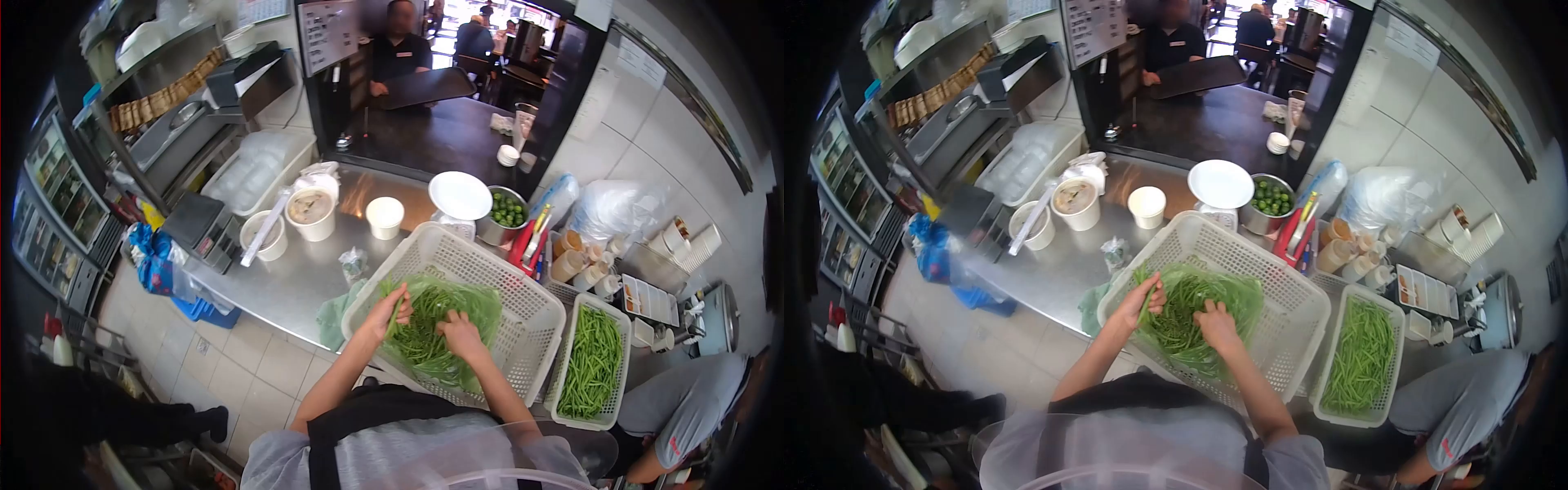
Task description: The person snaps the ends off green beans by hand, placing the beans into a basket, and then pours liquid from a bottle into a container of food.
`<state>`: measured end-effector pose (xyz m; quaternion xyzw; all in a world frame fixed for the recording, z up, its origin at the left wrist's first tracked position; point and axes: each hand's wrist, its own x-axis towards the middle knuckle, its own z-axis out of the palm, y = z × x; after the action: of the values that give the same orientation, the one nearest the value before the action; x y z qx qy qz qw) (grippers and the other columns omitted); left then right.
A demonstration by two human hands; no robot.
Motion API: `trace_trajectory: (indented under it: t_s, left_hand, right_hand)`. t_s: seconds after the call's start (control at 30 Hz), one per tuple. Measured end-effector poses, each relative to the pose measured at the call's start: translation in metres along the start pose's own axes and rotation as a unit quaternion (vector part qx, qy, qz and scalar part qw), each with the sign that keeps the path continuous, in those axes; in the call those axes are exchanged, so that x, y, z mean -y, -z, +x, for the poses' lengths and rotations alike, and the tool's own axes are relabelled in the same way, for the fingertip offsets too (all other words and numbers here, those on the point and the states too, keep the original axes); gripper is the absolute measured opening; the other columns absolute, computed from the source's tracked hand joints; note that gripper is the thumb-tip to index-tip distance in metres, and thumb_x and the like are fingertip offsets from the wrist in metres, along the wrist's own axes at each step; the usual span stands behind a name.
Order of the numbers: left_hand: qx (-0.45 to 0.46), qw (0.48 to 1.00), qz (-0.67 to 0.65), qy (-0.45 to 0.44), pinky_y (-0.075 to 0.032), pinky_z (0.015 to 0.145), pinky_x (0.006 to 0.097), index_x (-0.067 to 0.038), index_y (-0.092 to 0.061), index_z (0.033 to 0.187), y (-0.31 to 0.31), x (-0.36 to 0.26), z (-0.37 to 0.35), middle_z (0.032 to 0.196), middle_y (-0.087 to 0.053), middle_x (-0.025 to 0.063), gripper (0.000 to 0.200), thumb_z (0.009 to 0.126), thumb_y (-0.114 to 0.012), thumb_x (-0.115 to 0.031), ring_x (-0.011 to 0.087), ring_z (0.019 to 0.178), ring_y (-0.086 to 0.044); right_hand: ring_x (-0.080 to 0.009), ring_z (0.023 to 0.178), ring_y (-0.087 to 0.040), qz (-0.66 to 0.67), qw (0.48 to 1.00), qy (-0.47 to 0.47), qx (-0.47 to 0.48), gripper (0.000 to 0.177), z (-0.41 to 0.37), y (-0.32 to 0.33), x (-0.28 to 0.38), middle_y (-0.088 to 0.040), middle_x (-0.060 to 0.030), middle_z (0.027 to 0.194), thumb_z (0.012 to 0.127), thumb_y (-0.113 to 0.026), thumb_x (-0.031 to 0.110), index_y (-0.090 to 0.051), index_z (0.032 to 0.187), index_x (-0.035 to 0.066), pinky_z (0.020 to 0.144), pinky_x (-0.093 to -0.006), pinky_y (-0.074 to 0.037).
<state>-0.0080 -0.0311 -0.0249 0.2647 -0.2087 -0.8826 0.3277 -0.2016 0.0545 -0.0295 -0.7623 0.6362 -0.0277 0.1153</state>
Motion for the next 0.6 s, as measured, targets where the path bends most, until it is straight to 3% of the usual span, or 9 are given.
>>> trace_trajectory:
  t_s: [0.07, 0.2, 0.33, 0.43, 0.57, 0.6]
  left_hand:
    - [-0.014, 1.0, -0.022, 0.0, -0.027, 0.041, 0.0201, -0.012, -0.048, 0.079, -0.002, 0.0, -0.002, 0.057, -0.041, -0.003, 0.026, 0.088, -0.055, -0.036, 0.007, 0.048, -0.035]
    - [-0.098, 0.995, 0.01, -0.001, -0.03, 0.041, 0.0196, -0.014, -0.049, 0.085, -0.017, 0.001, -0.004, 0.062, -0.042, -0.003, 0.021, 0.088, -0.056, -0.033, 0.0059, 0.049, -0.038]
    - [-0.035, 0.996, 0.075, -0.016, -0.03, 0.043, 0.0196, -0.011, -0.051, 0.095, -0.027, -0.001, -0.012, 0.065, -0.045, -0.0034, 0.017, 0.085, -0.061, -0.02, 0.0056, 0.048, -0.038]
    - [-0.003, 0.993, 0.117, -0.029, -0.027, 0.042, 0.0188, -0.01, -0.053, 0.097, -0.024, -0.001, -0.014, 0.063, -0.043, -0.0044, 0.017, 0.084, -0.061, -0.018, 0.0039, 0.046, -0.035]
    - [-0.033, 0.951, 0.3, -0.07, -0.032, 0.043, 0.0206, -0.008, -0.06, 0.098, -0.03, -0.001, -0.018, 0.06, -0.045, -0.0039, 0.017, 0.083, -0.062, -0.016, 0.005, 0.048, -0.04]
    - [-0.027, 0.923, 0.361, -0.129, -0.034, 0.046, 0.0223, -0.007, -0.061, 0.096, -0.031, 0.0, -0.017, 0.064, -0.049, -0.0025, 0.016, 0.082, -0.063, -0.016, 0.007, 0.051, -0.043]
  right_hand:
    - [-0.0297, 0.098, -0.047, 0.016, 1.0, -0.003, -0.021, 0.012, -0.003, 0.004, 0.003, -0.047, -0.0076, 0.104, 0.068, -0.058, 0.006, -0.061, 0.077, 0.014, 0.076, -0.041, -0.047]
    - [-0.0301, 0.099, -0.048, -0.002, 1.0, 0.028, -0.001, 0.009, -0.007, 0.007, 0.006, -0.048, -0.008, 0.102, 0.07, -0.058, 0.01, -0.063, 0.077, 0.014, 0.077, -0.0405, -0.047]
    - [-0.0295, 0.1, -0.05, 0.027, 0.999, -0.019, 0.017, 0.009, -0.001, 0.003, -0.008, -0.051, -0.0085, 0.099, 0.072, -0.057, 0.012, -0.064, 0.077, 0.014, 0.078, -0.0402, -0.047]
    - [-0.0292, 0.075, -0.06, 0.028, 0.995, -0.026, -0.088, 0.007, 0.007, 0.001, -0.022, -0.058, -0.0085, 0.079, 0.073, -0.056, 0.013, -0.063, 0.076, 0.011, 0.061, -0.0408, -0.048]
    - [-0.0286, 0.075, -0.06, 0.128, 0.969, 0.001, -0.21, 0.007, 0.005, 0.033, -0.004, -0.062, -0.0109, 0.078, 0.075, -0.061, 0.01, -0.064, 0.077, 0.005, 0.065, -0.0375, -0.048]
    - [-0.0288, 0.075, -0.06, 0.163, 0.961, 0.024, -0.22, 0.007, 0.005, 0.034, -0.003, -0.062, -0.0115, 0.079, 0.075, -0.061, 0.009, -0.064, 0.078, 0.004, 0.065, -0.0369, -0.048]
